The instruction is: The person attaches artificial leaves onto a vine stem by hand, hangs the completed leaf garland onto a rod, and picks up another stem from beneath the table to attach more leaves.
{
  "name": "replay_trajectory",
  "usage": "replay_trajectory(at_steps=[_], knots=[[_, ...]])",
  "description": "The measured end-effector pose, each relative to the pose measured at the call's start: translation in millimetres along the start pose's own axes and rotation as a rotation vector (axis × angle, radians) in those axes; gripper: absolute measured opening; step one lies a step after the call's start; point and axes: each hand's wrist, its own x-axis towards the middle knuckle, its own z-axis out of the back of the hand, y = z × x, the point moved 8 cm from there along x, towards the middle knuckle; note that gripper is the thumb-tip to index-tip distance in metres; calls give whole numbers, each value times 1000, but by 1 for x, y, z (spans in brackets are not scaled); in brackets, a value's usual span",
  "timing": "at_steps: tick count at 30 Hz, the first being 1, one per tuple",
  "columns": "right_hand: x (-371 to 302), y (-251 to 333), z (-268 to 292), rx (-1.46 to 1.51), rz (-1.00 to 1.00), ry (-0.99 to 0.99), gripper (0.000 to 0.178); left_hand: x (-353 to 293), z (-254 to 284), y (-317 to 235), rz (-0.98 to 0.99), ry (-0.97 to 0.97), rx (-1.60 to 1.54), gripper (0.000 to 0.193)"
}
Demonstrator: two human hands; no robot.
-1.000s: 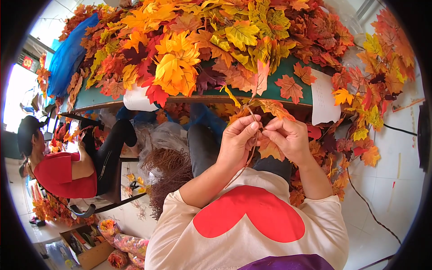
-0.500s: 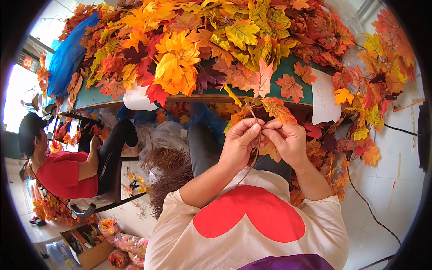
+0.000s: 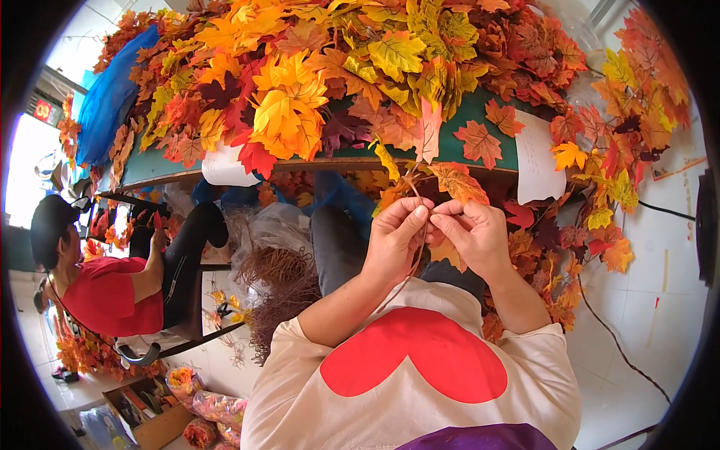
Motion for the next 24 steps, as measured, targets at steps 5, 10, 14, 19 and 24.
replay_trajectory(at_steps=[5,10,14,19,24], knots=[[-4,-2,1,-74,-9,-4,10,-3,-2,-5,-40,-46,104,12],[-5,-7,1,-10,5,1,10,-2,-1,-3,-26,-24,217,10],[-2,-23,5,112,-58,-15,9,1,3,2,0,-28,246,15],[9,-33,2,303,-159,52,8,6,4,7,32,4,176,35],[17,-37,-2,360,-162,132,7,11,14,13,107,-37,146,43]])
